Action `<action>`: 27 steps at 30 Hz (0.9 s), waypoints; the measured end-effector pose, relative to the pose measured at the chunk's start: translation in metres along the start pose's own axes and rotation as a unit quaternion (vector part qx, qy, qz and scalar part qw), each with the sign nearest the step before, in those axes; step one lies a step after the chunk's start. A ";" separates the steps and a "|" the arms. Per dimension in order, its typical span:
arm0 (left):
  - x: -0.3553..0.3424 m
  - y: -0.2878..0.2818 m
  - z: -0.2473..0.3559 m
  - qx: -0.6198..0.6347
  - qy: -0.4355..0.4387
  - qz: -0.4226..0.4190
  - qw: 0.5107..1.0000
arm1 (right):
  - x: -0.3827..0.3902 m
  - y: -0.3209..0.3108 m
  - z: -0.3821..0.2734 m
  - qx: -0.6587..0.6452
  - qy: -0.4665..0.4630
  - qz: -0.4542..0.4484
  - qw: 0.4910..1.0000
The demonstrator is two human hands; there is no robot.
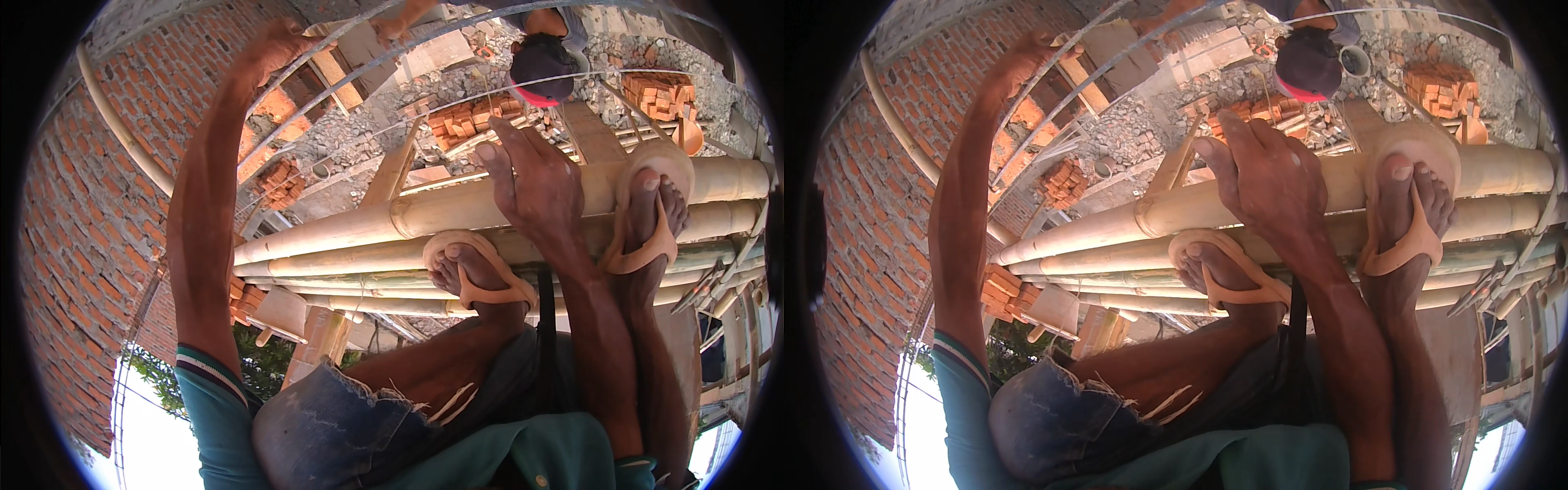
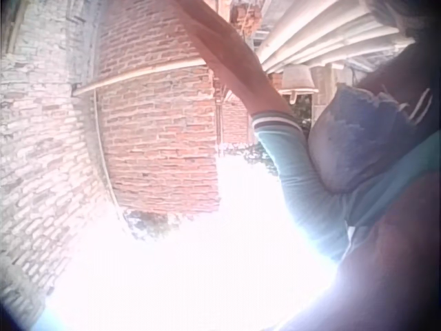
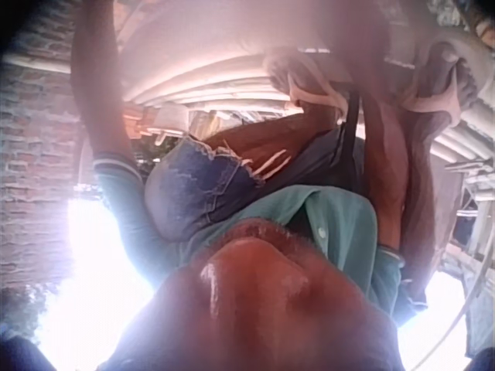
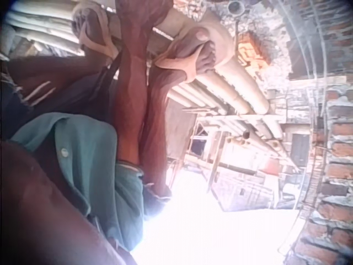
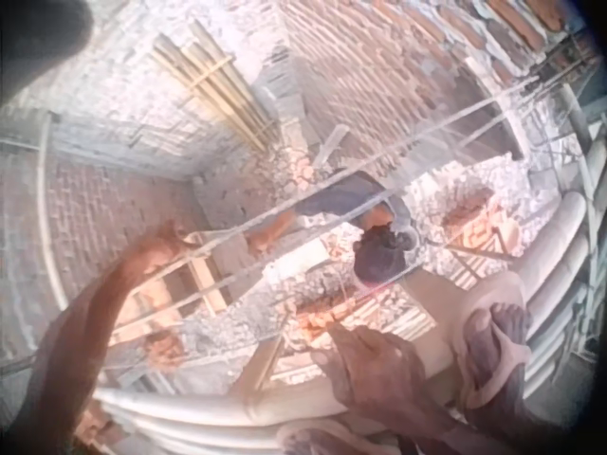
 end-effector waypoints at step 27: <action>-0.017 0.003 -0.027 -0.002 -0.011 0.021 1.000 | -0.116 0.179 0.034 0.039 -0.035 -0.305 0.951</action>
Point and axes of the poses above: each hand's wrist, its own x-axis away from the middle knuckle, its own y-axis out of the palm, z = x × y, the point moved 10 cm from there along -x, towards the middle knuckle, and after that the axes turned 10 degrees about -x, right-handed, at the moved point
